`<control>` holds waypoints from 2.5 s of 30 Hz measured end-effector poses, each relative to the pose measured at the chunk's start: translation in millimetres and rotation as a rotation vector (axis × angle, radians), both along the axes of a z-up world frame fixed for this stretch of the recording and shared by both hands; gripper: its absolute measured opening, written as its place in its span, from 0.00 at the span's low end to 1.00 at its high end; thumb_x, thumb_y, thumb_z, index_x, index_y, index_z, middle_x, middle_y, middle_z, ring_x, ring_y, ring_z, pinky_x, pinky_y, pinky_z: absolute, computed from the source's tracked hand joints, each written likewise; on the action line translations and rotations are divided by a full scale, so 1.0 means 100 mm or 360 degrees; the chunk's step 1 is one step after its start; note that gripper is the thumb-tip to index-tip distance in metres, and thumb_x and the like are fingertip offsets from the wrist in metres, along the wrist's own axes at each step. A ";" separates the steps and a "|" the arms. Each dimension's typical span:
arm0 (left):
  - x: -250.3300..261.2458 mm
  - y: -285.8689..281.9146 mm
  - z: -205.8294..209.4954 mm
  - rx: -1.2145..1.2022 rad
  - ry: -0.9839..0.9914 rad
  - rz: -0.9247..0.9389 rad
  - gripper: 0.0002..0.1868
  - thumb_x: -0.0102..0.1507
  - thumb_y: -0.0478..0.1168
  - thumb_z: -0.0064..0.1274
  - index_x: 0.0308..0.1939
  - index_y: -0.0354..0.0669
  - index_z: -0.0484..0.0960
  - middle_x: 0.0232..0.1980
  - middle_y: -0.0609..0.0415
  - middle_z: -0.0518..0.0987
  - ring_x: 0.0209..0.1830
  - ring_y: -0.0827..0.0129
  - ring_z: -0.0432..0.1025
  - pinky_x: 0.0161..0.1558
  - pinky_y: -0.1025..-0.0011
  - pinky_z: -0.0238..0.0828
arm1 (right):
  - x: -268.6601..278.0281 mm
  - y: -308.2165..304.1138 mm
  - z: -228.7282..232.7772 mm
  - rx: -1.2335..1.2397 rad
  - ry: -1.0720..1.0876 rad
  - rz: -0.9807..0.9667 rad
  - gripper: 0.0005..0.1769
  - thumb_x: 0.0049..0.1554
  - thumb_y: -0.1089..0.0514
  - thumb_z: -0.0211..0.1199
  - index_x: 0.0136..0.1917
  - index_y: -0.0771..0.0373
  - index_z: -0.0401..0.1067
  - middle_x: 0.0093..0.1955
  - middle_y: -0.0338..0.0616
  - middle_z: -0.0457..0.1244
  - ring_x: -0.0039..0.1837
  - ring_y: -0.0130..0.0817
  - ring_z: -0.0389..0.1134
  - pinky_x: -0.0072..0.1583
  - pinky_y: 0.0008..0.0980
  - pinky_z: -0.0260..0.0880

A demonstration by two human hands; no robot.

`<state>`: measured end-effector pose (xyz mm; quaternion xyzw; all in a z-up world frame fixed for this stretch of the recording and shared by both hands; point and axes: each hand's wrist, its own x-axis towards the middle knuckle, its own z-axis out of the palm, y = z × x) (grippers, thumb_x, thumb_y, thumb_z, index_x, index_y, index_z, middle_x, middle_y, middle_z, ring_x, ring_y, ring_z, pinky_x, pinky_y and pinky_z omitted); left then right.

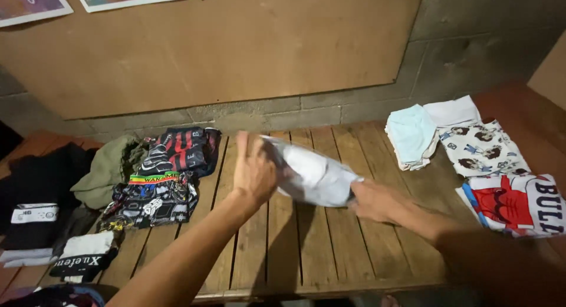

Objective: Folding various types of underwear on a wooden bench.

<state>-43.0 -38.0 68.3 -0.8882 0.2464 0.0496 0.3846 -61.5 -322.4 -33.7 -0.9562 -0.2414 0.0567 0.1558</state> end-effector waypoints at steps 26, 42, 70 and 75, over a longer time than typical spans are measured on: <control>0.54 0.29 -0.03 -0.1021 -0.0054 -0.0253 0.29 0.60 0.39 0.52 0.66 0.57 0.74 0.76 0.45 0.59 0.62 0.42 0.67 0.54 0.56 0.74 | -0.46 0.20 0.65 -0.0687 0.0156 0.0354 0.23 0.62 0.47 0.53 0.70 0.44 0.65 0.61 0.34 0.65 0.63 0.27 0.66 0.73 0.52 0.51; 0.39 0.37 0.31 -0.1393 0.0048 -0.0295 0.21 0.50 0.38 0.60 0.47 0.39 0.80 0.46 0.43 0.82 0.48 0.44 0.78 0.48 0.53 0.76 | -0.34 -0.03 1.05 -0.0783 -0.0589 0.0122 0.53 0.46 0.76 0.66 0.71 0.22 0.64 0.85 0.35 0.43 0.81 0.57 0.44 0.73 0.58 0.50; 0.51 0.34 0.95 -0.2165 0.0240 0.0743 0.26 0.58 0.58 0.66 0.37 0.35 0.90 0.31 0.43 0.84 0.32 0.64 0.78 0.41 0.67 0.74 | 0.01 -0.64 1.78 0.0128 0.0008 -0.0067 0.25 0.50 0.41 0.77 0.35 0.67 0.79 0.66 0.40 0.65 0.54 0.31 0.69 0.52 0.35 0.70; 0.70 0.54 0.79 -0.2042 0.0653 0.0633 0.19 0.56 0.49 0.70 0.33 0.33 0.88 0.28 0.52 0.84 0.26 0.69 0.75 0.31 0.68 0.74 | 0.24 -0.80 1.62 0.0003 0.0422 -0.0560 0.20 0.51 0.41 0.75 0.45 0.60 0.82 0.43 0.49 0.74 0.44 0.37 0.75 0.48 0.38 0.75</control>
